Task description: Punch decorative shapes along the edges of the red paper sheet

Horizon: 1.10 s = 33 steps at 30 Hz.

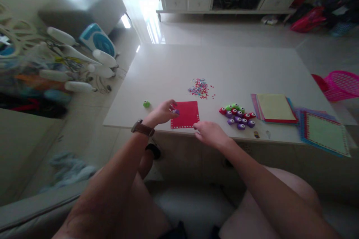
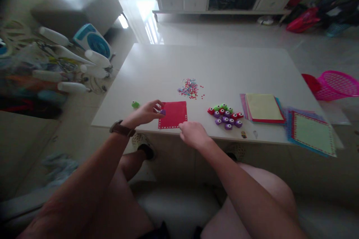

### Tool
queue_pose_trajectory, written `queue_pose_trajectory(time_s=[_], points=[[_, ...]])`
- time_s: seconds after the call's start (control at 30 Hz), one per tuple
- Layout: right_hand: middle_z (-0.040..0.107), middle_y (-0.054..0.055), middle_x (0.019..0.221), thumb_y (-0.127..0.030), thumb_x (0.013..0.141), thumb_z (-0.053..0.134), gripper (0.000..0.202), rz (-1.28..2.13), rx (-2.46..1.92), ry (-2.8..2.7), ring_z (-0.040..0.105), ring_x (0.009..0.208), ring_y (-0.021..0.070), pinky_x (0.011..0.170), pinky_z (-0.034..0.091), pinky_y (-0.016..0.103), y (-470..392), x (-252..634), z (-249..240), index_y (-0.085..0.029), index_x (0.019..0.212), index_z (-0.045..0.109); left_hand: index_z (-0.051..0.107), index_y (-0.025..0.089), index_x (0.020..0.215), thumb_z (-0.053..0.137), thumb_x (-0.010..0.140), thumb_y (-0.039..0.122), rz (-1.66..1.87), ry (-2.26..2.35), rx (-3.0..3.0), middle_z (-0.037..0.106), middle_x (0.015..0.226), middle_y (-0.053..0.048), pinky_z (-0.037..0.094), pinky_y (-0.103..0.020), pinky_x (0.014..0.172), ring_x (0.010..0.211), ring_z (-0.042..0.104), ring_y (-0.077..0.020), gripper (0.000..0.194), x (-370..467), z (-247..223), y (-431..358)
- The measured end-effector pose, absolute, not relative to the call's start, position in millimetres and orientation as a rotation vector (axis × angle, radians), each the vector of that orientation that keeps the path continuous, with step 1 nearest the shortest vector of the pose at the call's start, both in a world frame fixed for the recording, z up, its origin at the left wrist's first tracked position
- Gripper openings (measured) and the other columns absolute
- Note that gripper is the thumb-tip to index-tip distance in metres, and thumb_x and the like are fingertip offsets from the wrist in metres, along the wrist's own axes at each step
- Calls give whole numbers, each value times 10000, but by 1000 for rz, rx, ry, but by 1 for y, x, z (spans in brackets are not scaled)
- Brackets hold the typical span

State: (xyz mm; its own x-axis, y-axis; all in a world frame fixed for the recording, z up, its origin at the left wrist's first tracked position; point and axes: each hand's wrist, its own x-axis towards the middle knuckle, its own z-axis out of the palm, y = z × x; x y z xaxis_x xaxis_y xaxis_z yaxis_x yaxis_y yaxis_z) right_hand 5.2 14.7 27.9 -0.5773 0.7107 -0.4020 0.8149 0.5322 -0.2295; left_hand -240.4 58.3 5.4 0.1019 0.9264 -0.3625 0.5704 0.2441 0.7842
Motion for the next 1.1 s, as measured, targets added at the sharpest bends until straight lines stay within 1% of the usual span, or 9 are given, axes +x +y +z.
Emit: queue_pose_trajectory(time_s=[0.17, 0.27, 0.4, 0.53, 0.63, 0.8, 0.9, 1.0, 1.1], points=[[764, 122, 1110, -286, 1031, 546, 191, -535, 1456, 2545, 720, 994, 254, 826, 493, 329, 27, 15, 28, -188, 1083, 701, 622, 184, 1080, 810, 734, 144, 528, 1466, 1434, 661, 905, -11, 422, -236, 601, 681, 563, -108, 396, -231, 3, 59], [748, 118, 1148, -263, 1026, 566, 206, -601, 1516, 2616, 703, 1020, 248, 868, 496, 335, 30, 18, 25, -183, 1176, 682, 622, 188, 1093, 824, 734, 170, 549, 1332, 1420, 660, 864, 2, 443, -236, 620, 719, 593, -123, 412, -220, 0, 57], [709, 110, 1266, -189, 999, 594, 330, -725, 1529, 2770, 686, 1032, 219, 927, 506, 332, 32, 24, 20, -189, 1328, 629, 603, 187, 1093, 845, 738, 229, 514, 1175, 1369, 671, 825, 15, 430, -226, 593, 692, 603, -120, 432, -202, -7, 57], [695, 112, 1289, -132, 971, 615, 438, -822, 1448, 2872, 679, 1052, 218, 967, 518, 347, 31, 31, 18, -196, 1404, 603, 605, 180, 1090, 865, 747, 291, 474, 1035, 1368, 707, 866, -4, 449, -233, 617, 717, 634, -124, 445, -190, -7, 56], [703, 113, 1275, -124, 976, 612, 439, -895, 1373, 2917, 683, 1049, 219, 971, 526, 358, 30, 35, 18, -192, 1409, 616, 590, 186, 1110, 858, 742, 259, 492, 982, 1351, 728, 897, -10, 466, -239, 646, 749, 659, -128, 461, -188, -4, 49], [712, 108, 1261, -147, 986, 617, 398, -1018, 1213, 2963, 683, 1083, 232, 956, 533, 362, 23, 38, 26, -216, 1374, 670, 567, 194, 1120, 865, 730, 236, 533, 937, 1327, 719, 858, 10, 460, -236, 659, 748, 659, -124, 493, -186, 4, 32], [691, 107, 1310, -121, 966, 614, 466, -1039, 1148, 2970, 676, 1132, 243, 970, 532, 370, 16, 41, 28, -246, 1412, 661, 561, 176, 1132, 902, 702, 269, 532, 908, 1298, 692, 805, 23, 446, -235, 645, 719, 638, -121, 557, -186, 7, 22], [682, 91, 1290, -111, 976, 579, 540, -1056, 1081, 2960, 680, 1098, 229, 956, 536, 360, 10, 44, 23, -284, 1486, 608, 549, 177, 1134, 904, 717, 314, 524, 871, 1281, 659, 759, 49, 445, -237, 638, 703, 631, -121, 565, -187, 4, 14], [679, 76, 1217, -122, 983, 583, 469, -1123, 1016, 2955, 683, 1060, 212, 943, 538, 337, 7, 46, 12, -272, 1424, 643, 542, 189, 1132, 898, 740, 354, 502, 817, 1205, 702, 847, 12, 498, -265, 704, 802, 688, -156, 554, -187, -5, 6]])
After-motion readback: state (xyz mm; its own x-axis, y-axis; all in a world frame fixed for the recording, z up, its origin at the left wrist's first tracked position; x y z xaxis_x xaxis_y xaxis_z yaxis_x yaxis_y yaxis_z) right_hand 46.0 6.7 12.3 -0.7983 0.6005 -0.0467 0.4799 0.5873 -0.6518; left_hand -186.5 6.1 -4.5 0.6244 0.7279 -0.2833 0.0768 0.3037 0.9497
